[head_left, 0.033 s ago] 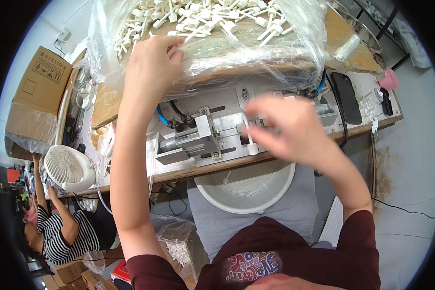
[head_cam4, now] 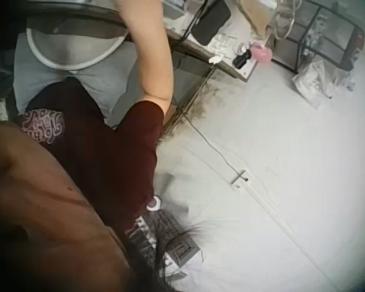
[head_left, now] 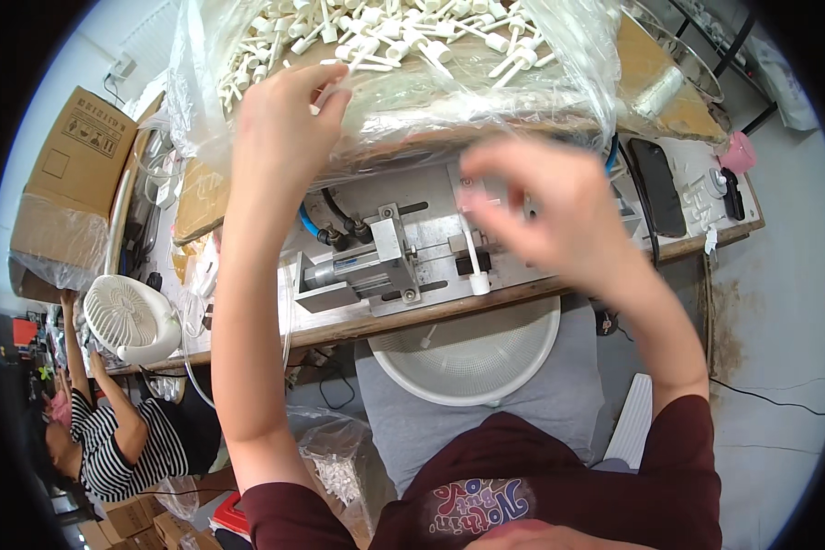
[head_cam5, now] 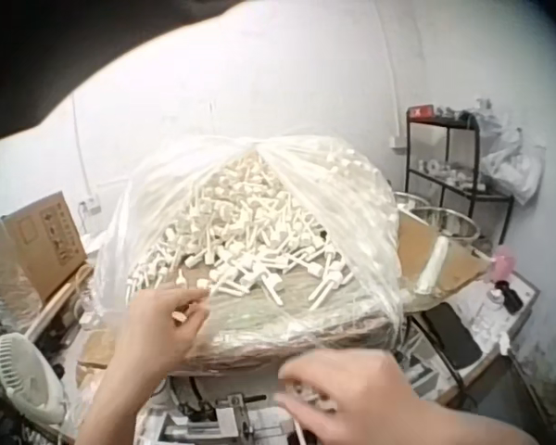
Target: The person is assembling white plastic components using a machine in a workshop.
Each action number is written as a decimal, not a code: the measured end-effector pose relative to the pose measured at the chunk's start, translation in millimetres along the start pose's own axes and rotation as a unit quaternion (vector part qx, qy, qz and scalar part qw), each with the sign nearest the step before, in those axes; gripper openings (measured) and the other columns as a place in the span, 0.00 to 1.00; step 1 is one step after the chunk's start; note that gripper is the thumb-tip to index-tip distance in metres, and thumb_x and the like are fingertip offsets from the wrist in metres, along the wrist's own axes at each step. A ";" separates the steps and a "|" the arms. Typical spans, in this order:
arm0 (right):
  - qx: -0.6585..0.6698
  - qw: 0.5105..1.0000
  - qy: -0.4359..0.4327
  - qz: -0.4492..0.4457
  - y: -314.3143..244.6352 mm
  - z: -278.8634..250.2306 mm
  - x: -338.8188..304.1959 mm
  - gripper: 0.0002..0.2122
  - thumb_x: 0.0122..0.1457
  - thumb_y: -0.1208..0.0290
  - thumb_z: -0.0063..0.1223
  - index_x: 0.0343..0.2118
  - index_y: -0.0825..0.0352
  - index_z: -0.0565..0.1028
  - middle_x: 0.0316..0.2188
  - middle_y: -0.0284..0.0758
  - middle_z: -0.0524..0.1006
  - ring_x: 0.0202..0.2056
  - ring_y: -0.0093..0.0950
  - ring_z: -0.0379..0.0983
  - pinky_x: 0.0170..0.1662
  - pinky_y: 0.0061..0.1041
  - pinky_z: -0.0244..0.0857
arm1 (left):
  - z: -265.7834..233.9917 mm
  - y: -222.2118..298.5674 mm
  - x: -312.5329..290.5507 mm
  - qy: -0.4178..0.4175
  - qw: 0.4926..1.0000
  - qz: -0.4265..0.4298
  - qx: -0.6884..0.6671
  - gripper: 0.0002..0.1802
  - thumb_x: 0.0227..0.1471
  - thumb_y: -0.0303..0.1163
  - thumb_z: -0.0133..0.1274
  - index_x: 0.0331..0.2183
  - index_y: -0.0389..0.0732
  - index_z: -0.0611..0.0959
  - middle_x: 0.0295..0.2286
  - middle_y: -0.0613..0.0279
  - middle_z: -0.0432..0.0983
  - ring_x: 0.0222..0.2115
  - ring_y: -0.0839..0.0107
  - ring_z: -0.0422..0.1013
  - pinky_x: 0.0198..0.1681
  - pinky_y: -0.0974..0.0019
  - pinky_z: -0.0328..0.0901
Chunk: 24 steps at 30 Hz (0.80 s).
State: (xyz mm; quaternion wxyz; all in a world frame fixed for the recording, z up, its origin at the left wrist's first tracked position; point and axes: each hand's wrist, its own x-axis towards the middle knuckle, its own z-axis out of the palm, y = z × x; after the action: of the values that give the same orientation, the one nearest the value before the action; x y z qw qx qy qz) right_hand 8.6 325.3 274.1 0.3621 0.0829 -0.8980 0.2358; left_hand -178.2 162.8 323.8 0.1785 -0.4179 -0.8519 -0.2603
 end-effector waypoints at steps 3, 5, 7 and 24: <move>-0.009 0.998 0.047 0.051 36.7 -1.6 73.7 0.16 0.53 0.60 0.63 0.38 0.66 0.79 0.38 0.35 0.81 0.30 0.24 0.75 0.32 0.24 0.69 | -18.1 31.8 -21.7 0.090 0.988 0.005 -0.125 0.10 0.48 0.30 0.62 0.36 0.39 0.87 0.34 0.57 0.82 0.29 0.72 0.78 0.33 0.69 0.72; -0.085 0.994 0.030 0.057 61.3 20.4 121.6 0.25 0.51 0.52 0.63 0.44 0.67 0.77 0.43 0.40 0.78 0.41 0.33 0.73 0.43 0.31 0.68 | -28.5 48.4 -40.0 0.111 0.979 0.005 -0.173 0.11 0.45 0.28 0.65 0.35 0.38 0.86 0.35 0.57 0.80 0.28 0.74 0.78 0.31 0.71 0.72; -0.150 0.976 -0.098 0.123 67.1 48.5 160.9 0.37 0.46 0.44 0.63 0.52 0.70 0.70 0.50 0.48 0.71 0.53 0.42 0.67 0.56 0.38 0.62 | -27.9 55.7 -61.0 0.109 0.971 0.005 -0.214 0.14 0.42 0.27 0.68 0.35 0.38 0.86 0.39 0.57 0.78 0.28 0.75 0.77 0.29 0.72 0.72; -0.020 0.932 -0.363 0.022 102.1 23.5 159.1 0.27 0.47 0.61 0.62 0.51 0.66 0.73 0.46 0.47 0.75 0.48 0.42 0.72 0.50 0.35 0.66 | 35.6 86.6 -168.2 -0.082 0.959 0.011 -0.271 0.19 0.39 0.22 0.67 0.38 0.36 0.85 0.51 0.53 0.73 0.33 0.70 0.79 0.36 0.68 0.73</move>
State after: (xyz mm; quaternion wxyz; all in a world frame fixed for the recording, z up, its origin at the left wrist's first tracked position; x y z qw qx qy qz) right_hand -153.6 406.7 332.0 0.0082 0.1357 -0.9743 0.1795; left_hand -12.9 124.4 233.0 -0.0088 -0.4796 -0.7567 -0.4443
